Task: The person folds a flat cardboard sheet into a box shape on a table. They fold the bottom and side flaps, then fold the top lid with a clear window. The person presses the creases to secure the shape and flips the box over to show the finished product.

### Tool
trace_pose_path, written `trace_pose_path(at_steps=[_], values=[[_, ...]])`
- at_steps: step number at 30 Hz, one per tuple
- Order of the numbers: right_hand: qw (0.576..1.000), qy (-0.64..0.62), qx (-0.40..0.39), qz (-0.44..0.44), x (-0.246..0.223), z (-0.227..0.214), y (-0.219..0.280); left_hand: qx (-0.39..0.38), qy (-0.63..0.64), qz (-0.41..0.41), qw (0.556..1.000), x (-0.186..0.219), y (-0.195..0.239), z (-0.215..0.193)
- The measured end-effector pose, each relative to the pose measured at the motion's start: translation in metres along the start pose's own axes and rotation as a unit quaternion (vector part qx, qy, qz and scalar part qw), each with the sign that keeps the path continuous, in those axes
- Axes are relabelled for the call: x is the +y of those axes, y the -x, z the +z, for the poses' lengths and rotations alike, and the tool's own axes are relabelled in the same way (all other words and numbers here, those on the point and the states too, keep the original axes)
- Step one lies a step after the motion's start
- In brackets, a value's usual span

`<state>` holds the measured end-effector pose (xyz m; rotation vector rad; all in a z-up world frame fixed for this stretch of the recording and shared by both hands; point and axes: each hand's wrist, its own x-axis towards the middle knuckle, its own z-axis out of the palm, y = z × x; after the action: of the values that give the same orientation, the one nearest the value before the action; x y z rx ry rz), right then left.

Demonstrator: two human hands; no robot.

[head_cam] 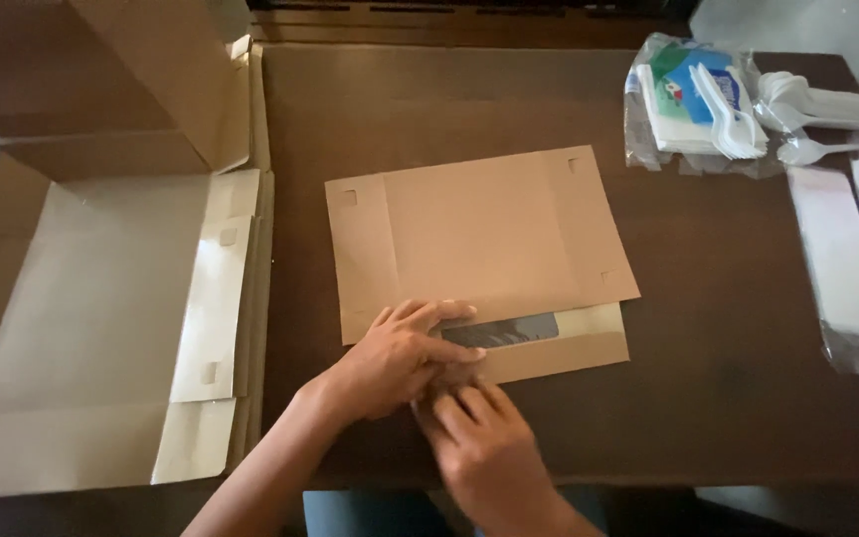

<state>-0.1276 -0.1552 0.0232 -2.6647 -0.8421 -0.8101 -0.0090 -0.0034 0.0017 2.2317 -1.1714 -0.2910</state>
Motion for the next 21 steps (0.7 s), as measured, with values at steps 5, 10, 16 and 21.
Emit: trace_pose_path(at_steps=[5, 10, 16, 21], values=[[0.996, -0.012, -0.077, 0.042, 0.042, -0.002, 0.047, 0.009, -0.023, -0.004, 1.0, 0.017, 0.005, -0.007], [0.995, 0.029, -0.06, 0.071, 0.085, -0.027, 0.065, 0.001, -0.097, -0.017, 0.995, 0.033, 0.01, -0.003], [0.992, 0.061, -0.046, 0.097, 0.113, -0.036, 0.08, 0.051, -0.132, -0.029, 0.989, 0.048, 0.016, 0.011], [0.994, 0.032, -0.015, 0.106, 0.112, -0.032, 0.082, 0.092, -0.123, -0.06, 0.986, 0.057, 0.014, 0.011]])
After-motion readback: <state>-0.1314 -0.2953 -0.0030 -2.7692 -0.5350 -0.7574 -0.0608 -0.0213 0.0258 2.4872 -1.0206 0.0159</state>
